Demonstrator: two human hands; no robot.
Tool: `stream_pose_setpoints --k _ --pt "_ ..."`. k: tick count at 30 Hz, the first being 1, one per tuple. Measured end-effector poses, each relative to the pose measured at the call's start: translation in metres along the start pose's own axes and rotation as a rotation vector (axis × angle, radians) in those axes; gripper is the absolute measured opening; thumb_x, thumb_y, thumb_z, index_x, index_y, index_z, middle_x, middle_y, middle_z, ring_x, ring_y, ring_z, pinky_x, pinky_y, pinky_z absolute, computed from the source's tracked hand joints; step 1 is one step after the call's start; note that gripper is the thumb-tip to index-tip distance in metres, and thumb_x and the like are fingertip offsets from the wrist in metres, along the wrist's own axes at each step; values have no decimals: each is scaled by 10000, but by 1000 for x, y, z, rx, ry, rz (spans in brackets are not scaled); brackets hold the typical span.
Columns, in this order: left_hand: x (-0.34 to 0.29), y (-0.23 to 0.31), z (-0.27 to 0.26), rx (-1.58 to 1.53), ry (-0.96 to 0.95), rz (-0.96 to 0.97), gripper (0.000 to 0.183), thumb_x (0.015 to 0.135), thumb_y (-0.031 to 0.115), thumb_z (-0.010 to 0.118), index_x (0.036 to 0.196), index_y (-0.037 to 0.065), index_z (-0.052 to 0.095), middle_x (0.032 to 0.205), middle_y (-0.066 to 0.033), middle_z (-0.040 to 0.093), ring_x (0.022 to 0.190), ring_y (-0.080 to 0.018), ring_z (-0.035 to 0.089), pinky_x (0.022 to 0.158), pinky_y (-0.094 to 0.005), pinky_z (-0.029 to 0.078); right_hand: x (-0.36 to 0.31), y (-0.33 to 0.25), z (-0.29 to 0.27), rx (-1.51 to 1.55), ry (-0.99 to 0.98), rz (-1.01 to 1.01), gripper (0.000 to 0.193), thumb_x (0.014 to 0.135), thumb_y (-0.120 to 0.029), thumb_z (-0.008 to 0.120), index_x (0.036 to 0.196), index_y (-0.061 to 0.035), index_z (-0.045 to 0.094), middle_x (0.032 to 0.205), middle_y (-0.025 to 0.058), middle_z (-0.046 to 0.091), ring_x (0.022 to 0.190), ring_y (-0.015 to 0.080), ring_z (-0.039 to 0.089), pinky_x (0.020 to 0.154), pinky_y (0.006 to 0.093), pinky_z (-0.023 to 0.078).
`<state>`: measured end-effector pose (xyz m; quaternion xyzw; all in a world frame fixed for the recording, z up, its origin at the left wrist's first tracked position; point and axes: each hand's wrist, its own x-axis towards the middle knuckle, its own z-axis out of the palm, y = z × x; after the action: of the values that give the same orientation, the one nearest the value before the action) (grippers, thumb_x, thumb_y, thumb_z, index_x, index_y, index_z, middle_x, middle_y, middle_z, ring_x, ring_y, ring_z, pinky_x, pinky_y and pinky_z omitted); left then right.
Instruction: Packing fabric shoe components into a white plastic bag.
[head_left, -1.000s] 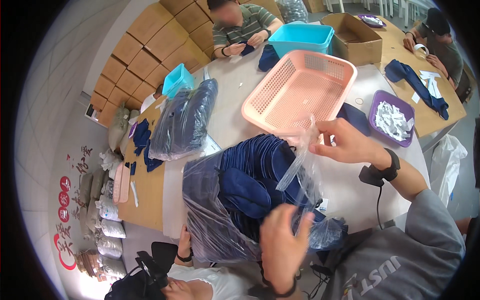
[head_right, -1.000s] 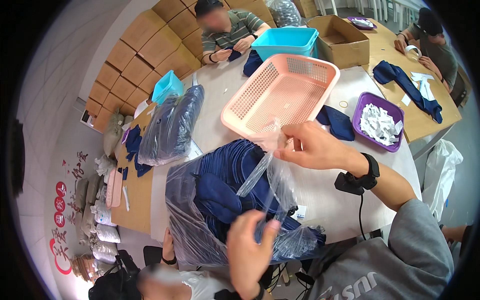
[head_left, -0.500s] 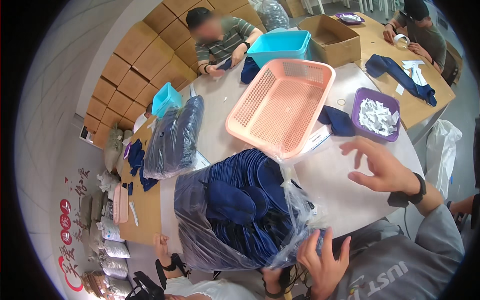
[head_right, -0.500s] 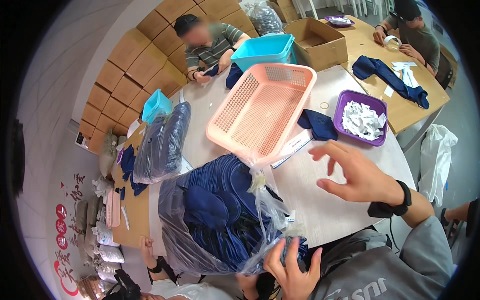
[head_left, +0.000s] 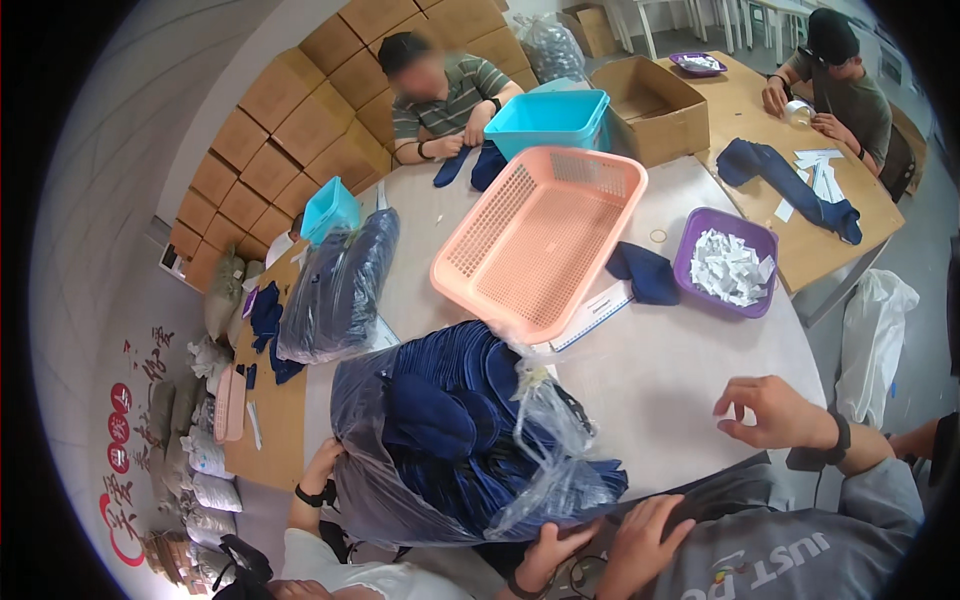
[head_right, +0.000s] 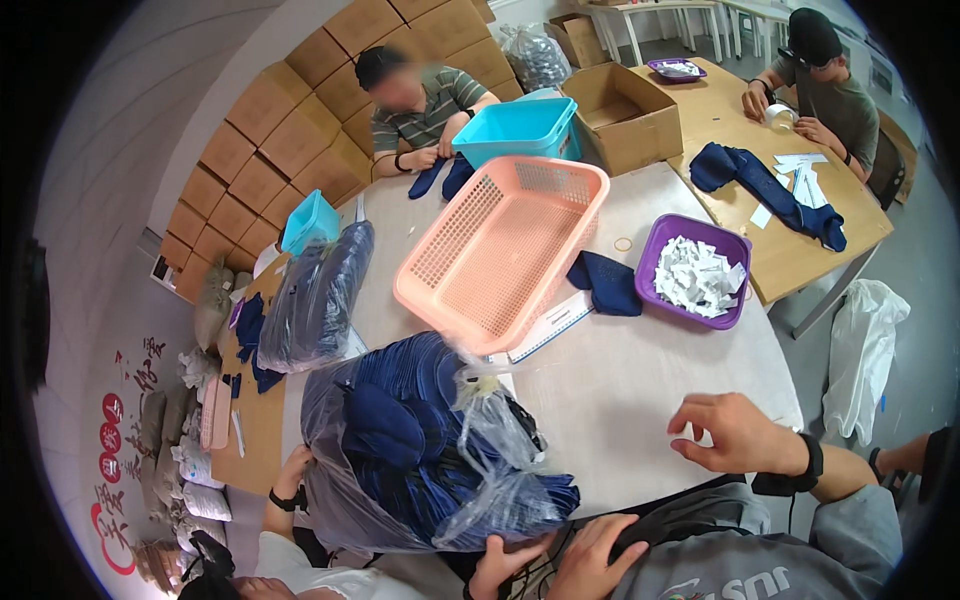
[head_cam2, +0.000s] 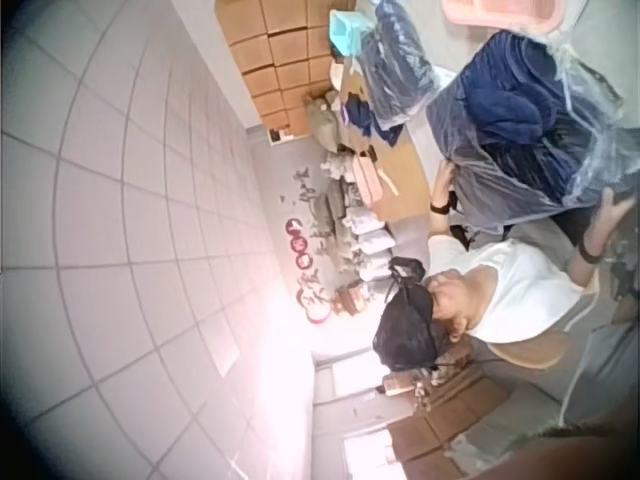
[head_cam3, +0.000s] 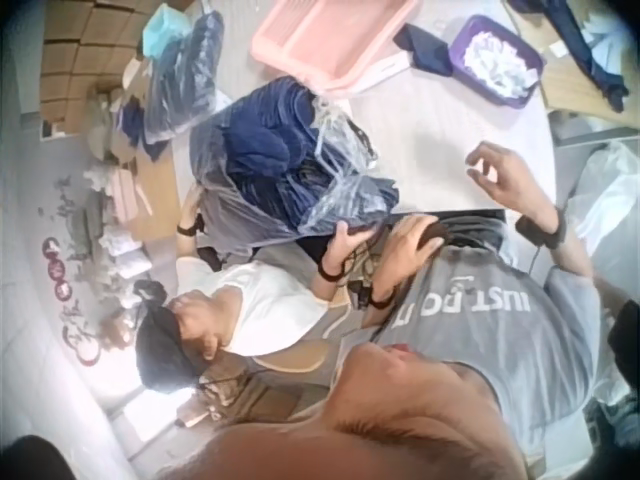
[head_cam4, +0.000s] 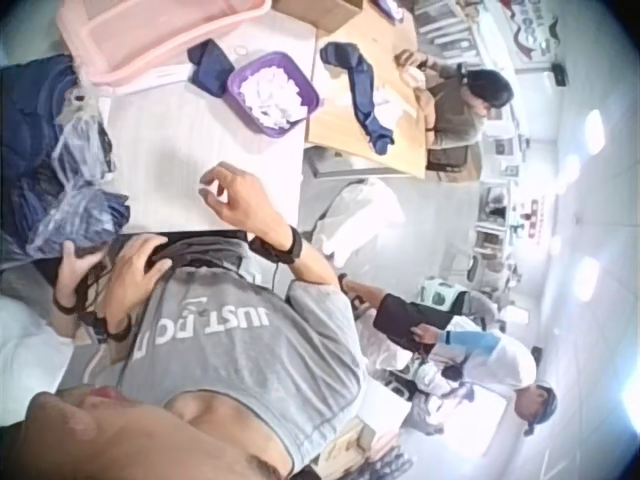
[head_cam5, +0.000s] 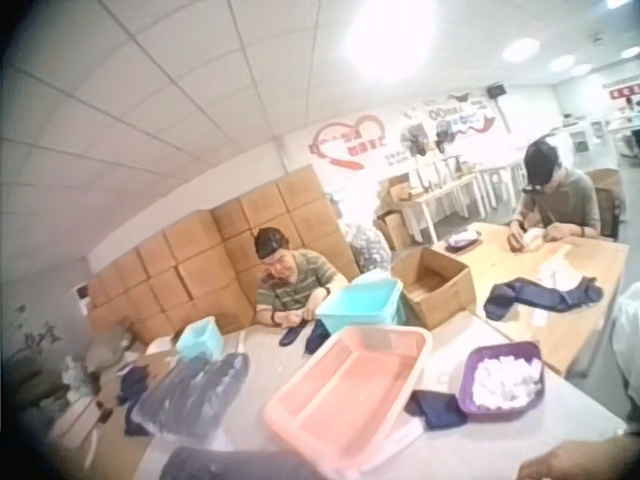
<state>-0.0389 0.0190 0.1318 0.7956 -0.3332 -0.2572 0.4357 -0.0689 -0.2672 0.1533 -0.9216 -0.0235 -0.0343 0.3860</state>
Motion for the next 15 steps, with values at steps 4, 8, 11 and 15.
stream_pose_setpoints --k 4,8,11,15 --pt "8 -38 46 132 249 -80 397 925 323 699 1188 31 639 1115 -180 660 1080 -370 621 916 -415 498 -28 47 18 149 -62 78 69 831 -109 734 848 -46 711 767 88 684 598 227 640 580 353 511" --pt "19 -27 52 131 381 -173 396 895 292 735 1178 30 644 1138 -169 656 1098 -367 608 939 -430 484 -54 77 29 191 -26 229 157 805 -174 801 777 -48 712 718 104 673 569 226 608 563 341 483" --pt "24 -29 49 218 449 -211 423 884 271 742 1200 15 627 1174 -181 641 1134 -379 583 972 -441 465 -66 96 41 272 57 224 179 808 -177 807 765 -44 696 701 101 661 563 226 596 552 332 473" --pt "47 -45 38 468 638 -144 476 884 240 734 1255 -18 582 1250 -218 607 1198 -407 545 1026 -465 432 -74 101 43 366 194 297 197 815 -170 798 742 -42 667 678 101 635 529 226 570 516 329 451"
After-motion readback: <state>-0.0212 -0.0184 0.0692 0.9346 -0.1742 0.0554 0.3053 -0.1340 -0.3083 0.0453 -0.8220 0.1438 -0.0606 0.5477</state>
